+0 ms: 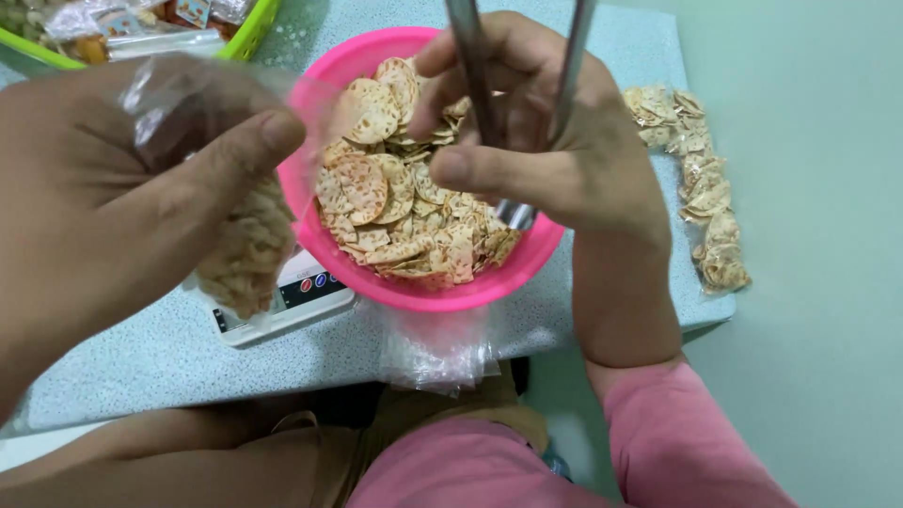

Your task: Packaging thin crispy pastries from a bowl into small plastic bags and weighing them on a digital scale.

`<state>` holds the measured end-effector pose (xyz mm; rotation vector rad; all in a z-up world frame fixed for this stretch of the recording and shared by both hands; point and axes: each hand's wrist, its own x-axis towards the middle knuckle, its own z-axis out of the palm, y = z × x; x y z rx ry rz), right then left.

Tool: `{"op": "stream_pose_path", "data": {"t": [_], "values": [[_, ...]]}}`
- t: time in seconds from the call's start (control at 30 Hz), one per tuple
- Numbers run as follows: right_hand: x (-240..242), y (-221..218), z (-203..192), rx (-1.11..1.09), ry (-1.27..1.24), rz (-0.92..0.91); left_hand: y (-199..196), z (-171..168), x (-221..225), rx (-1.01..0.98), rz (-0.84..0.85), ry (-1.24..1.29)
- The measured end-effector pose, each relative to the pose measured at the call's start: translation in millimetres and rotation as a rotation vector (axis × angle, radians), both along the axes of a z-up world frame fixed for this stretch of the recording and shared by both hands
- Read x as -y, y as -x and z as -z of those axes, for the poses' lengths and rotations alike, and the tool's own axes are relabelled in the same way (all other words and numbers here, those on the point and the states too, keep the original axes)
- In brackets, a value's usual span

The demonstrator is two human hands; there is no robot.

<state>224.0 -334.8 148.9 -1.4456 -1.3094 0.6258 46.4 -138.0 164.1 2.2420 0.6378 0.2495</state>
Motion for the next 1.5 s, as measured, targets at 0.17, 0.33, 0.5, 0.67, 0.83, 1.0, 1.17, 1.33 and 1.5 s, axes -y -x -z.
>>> {"op": "stream_pose_path", "data": {"t": [0.17, 0.33, 0.5, 0.67, 0.83, 1.0, 1.17, 1.33, 1.5], "values": [[-15.4, 16.5, -6.8, -0.123, -0.086, 0.073, -21.1, 11.5, -1.5, 0.260, 0.236, -0.038], [-18.1, 2.5, 8.2, -0.090, -0.232, 0.082, -34.6, 5.2, -2.4, 0.056, 0.254, 0.317], [-21.0, 4.5, 5.0, -0.048, -0.222, 0.181, -31.2, 25.2, -12.3, -0.037, 0.356, 0.407], [-17.9, 4.1, 7.6, 0.001, -0.197, 0.180, -14.0, 57.4, -19.2, 0.139, 0.310, 0.394], [-14.5, 1.2, 11.8, -0.079, -0.133, 0.041, -4.6, 58.3, -9.7, 0.157, 0.298, 0.334], [-13.6, 1.6, 13.2, 0.068, -0.111, 0.081, -8.1, 57.8, -0.7, 0.245, 0.373, 0.386], [-12.1, 3.3, 11.5, 0.023, -0.103, 0.080, -12.3, 54.4, 4.9, 0.116, 0.279, 0.441], [-15.9, 9.7, 12.9, -0.070, -0.113, 0.036, -9.6, 59.7, 5.5, 0.128, 0.293, 0.602], [-18.7, 14.6, 13.3, -0.073, -0.119, 0.026, -8.4, 55.2, 4.2, 0.038, 0.298, 0.459]]}}
